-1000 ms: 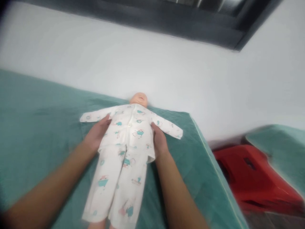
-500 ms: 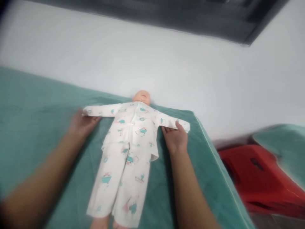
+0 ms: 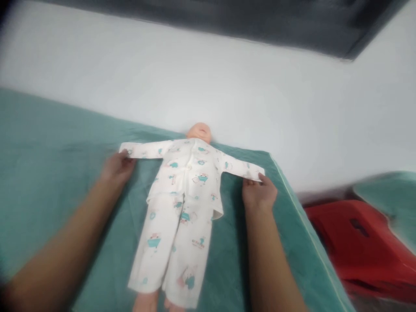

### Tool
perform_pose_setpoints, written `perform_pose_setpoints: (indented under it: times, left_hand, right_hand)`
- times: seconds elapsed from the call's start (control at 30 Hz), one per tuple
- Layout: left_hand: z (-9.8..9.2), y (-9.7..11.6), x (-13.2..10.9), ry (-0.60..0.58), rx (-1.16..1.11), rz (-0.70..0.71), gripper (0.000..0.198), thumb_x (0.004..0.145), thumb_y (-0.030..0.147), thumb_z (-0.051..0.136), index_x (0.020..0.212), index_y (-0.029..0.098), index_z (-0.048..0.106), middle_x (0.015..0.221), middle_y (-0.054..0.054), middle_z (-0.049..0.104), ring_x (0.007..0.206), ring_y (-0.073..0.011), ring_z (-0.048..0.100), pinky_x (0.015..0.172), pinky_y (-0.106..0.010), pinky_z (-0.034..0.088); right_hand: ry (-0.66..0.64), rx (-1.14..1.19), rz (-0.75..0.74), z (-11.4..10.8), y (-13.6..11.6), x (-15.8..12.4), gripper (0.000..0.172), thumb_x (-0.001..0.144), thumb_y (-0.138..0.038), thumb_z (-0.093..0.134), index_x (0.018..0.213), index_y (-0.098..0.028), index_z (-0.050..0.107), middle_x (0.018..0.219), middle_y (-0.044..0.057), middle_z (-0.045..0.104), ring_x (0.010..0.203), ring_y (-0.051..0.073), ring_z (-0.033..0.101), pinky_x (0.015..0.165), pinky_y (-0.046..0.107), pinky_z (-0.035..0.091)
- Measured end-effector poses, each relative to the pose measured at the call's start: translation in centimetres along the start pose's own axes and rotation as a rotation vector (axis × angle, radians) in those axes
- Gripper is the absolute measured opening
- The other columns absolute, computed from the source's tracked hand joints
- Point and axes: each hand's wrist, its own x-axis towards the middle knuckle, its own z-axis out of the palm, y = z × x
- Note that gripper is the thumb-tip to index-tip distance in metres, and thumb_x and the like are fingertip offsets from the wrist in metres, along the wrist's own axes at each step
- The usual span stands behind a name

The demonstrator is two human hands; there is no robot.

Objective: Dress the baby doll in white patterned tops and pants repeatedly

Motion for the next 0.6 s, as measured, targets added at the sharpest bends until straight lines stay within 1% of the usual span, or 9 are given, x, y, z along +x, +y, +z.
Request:
perform_pose_setpoints:
  times: [0.07,0.17,0.23,0.33,0.4,0.5,0.53,0.6]
  left_hand:
    - [0.2,0.1,-0.2,0.030,-0.019,0.005,0.023,0.089,0.000,0.044,0.085,0.017,0.059,0.082,-0.002,0.068,0.087,-0.0113,0.069,0.088,-0.026,0.058]
    - [0.2,0.2,-0.2,0.049,0.021,0.064,0.028,0.084,-0.004,0.043,0.089,0.018,0.060,0.085,-0.003,0.068,0.090,-0.0127,0.069,0.091,-0.029,0.057]
    - [0.1,0.2,-0.1,0.048,0.057,0.107,0.031,0.080,-0.007,0.043,0.092,0.017,0.060,0.089,-0.003,0.069,0.092,-0.0126,0.068,0.093,-0.029,0.056]
    - [-0.2,-0.1,0.0,0.054,0.119,0.170,0.035,0.076,-0.007,0.043,0.097,0.016,0.058,0.097,-0.004,0.068,0.095,-0.0124,0.068,0.096,-0.030,0.054]
    - [-0.3,-0.2,0.0,0.078,0.173,0.204,0.037,0.075,-0.006,0.045,0.102,0.015,0.056,0.102,-0.006,0.067,0.096,-0.0136,0.068,0.098,-0.034,0.053]
    - [-0.6,-0.3,-0.1,0.160,0.299,0.296,0.040,0.072,-0.005,0.046,0.106,0.016,0.053,0.112,-0.009,0.065,0.107,-0.0173,0.066,0.104,-0.041,0.049]
    - [-0.6,-0.3,-0.2,0.186,0.348,0.341,0.039,0.073,-0.005,0.046,0.105,0.016,0.053,0.117,-0.010,0.064,0.113,-0.0184,0.063,0.108,-0.042,0.045]
    - [-0.7,-0.2,-0.6,0.209,0.428,0.419,0.036,0.074,-0.002,0.050,0.105,0.016,0.055,0.125,-0.011,0.060,0.125,-0.0199,0.056,0.115,-0.042,0.037]
  right_hand:
    - [0.061,-0.058,-0.025,-0.2,-0.3,0.3,0.027,0.079,-0.003,0.042,0.100,-0.016,0.053,0.101,0.007,0.063,0.089,0.011,0.068,0.075,0.019,0.061]
    - [0.113,-0.123,-0.071,-0.4,-0.3,0.6,0.038,0.073,0.002,0.043,0.103,-0.020,0.051,0.101,0.003,0.063,0.085,0.008,0.068,0.073,0.017,0.059]
    - [0.120,-0.159,-0.111,-0.6,-0.1,0.9,0.045,0.070,0.003,0.045,0.106,-0.022,0.049,0.100,0.001,0.064,0.085,0.008,0.068,0.075,0.019,0.059]
    - [0.141,-0.250,-0.197,-0.9,0.4,1.5,0.046,0.066,0.001,0.047,0.106,-0.021,0.051,0.096,0.000,0.064,0.088,0.011,0.068,0.081,0.025,0.059]
    - [0.168,-0.321,-0.287,-1.2,0.6,2.0,0.045,0.064,-0.001,0.049,0.104,-0.021,0.054,0.097,-0.001,0.063,0.095,0.014,0.066,0.090,0.032,0.057]
    - [0.201,-0.432,-0.430,-1.7,0.9,2.3,0.044,0.063,-0.006,0.054,0.106,-0.020,0.056,0.109,0.002,0.060,0.113,0.019,0.059,0.106,0.040,0.046]
    - [0.190,-0.511,-0.490,-1.8,1.0,2.2,0.046,0.064,-0.008,0.055,0.109,-0.019,0.056,0.116,0.004,0.059,0.119,0.020,0.056,0.110,0.043,0.041]
    - [0.117,-0.705,-0.609,-1.9,1.2,1.8,0.051,0.068,-0.014,0.054,0.119,-0.017,0.052,0.130,0.008,0.053,0.130,0.023,0.047,0.116,0.048,0.032]
